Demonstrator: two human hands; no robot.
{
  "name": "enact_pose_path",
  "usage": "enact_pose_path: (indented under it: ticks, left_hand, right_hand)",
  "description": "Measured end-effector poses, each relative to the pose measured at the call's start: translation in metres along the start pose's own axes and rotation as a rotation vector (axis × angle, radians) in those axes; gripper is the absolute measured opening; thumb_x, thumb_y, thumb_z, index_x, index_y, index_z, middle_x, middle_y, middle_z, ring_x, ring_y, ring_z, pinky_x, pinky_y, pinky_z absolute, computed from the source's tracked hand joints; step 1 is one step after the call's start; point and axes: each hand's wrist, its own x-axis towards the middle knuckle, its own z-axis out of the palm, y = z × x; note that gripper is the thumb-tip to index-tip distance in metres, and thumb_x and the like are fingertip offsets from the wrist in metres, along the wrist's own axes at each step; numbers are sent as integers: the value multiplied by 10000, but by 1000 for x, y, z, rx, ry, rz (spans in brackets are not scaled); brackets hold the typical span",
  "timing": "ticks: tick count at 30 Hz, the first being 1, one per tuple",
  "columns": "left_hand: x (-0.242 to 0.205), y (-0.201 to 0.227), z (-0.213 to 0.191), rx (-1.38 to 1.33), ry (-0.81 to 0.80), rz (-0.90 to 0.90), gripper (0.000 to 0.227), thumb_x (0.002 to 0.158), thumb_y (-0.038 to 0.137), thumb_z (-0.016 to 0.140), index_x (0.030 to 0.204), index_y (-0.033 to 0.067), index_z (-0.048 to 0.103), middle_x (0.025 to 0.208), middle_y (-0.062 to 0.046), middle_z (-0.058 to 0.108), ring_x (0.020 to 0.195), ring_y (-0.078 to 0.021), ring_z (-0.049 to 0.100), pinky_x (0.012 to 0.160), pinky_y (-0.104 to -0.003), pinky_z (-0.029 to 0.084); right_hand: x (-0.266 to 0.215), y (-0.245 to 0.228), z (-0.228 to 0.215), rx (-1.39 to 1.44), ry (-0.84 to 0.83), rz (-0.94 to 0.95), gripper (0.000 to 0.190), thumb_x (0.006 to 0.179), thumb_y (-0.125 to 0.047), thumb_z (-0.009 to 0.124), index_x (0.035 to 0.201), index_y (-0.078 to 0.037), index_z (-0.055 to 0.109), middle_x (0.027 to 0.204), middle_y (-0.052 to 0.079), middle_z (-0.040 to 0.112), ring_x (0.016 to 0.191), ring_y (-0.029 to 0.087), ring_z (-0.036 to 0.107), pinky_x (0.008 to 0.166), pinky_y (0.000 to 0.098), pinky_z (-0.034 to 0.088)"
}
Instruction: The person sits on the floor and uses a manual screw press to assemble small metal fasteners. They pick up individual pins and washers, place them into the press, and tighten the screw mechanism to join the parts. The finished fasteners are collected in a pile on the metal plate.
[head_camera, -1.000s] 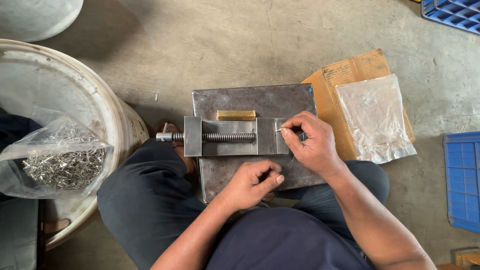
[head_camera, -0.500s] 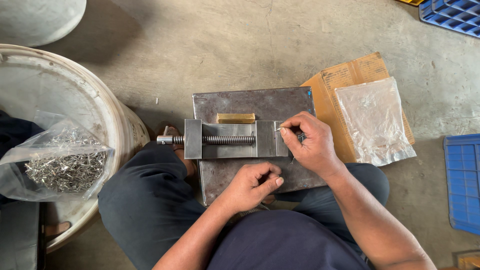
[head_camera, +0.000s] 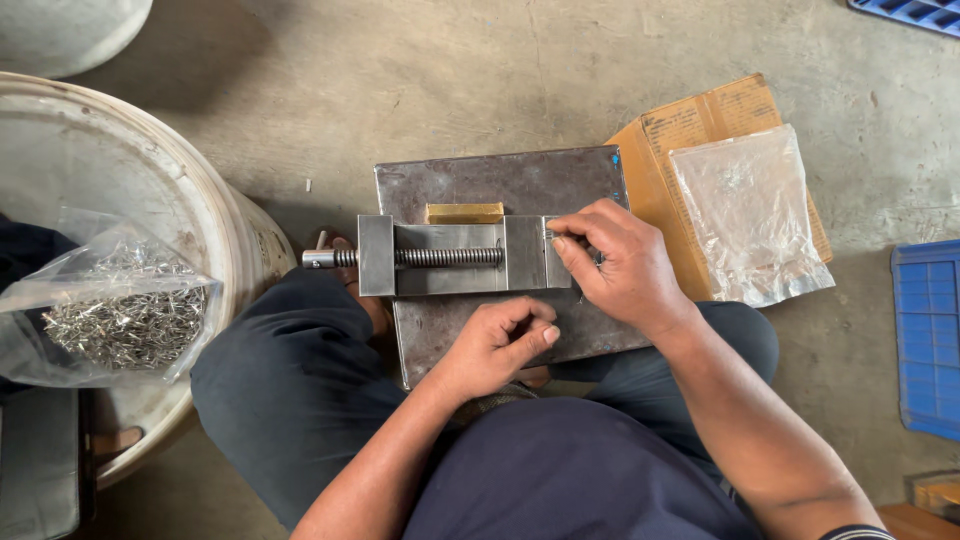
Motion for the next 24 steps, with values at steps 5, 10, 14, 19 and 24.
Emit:
enact_pose_path:
  ticks: [5, 10, 14, 19, 24]
  left_hand:
    - [2, -8, -1, 67, 27, 62, 169, 1009, 171, 694, 1045, 11, 653, 776, 65, 535, 726, -25, 473, 644, -223, 451]
    - [-1, -13, 2, 48, 36, 39, 142, 1010, 141, 682, 1048, 7, 650, 777, 67, 524, 709, -27, 460, 629, -224, 428]
    - [-1, -9, 7, 61, 55, 7, 133, 1002, 117, 674, 1066, 2, 656, 793, 61, 539, 721, -30, 471, 636, -227, 433]
    - [0, -6, 14, 283, 81, 76, 134, 997, 118, 700, 1071, 9, 674, 795, 3, 590, 726, -65, 516, 664, -240, 474]
    - [3, 4, 24, 397, 116, 120, 249, 970, 148, 689, 1173, 8, 653, 863, -85, 697, 744, -159, 665, 694, -304, 542]
  right_hand:
    - [-31, 21, -5, 85, 40, 95, 147, 948, -67, 740, 1092, -35, 733, 941, 63, 688, 781, 159, 658, 688, 290, 527]
    - [-77, 46, 0, 45, -21, 372, 129, 926, -96, 750, 1039, -33, 750, 876, 65, 675, 650, 174, 606, 607, 299, 485]
    - [-97, 46, 1, -21, -34, 286, 123, 911, -120, 754, 1010, -46, 752, 854, 74, 673, 691, 196, 649, 637, 318, 514]
    - [-94, 41, -3, -150, -31, 84, 92, 872, -141, 774, 925, -72, 743, 835, 70, 671, 756, 266, 662, 668, 371, 525]
    - [-96, 45, 1, 86, -69, 221, 79, 908, -139, 734, 910, -65, 708, 813, 42, 640, 703, 163, 633, 631, 312, 507]
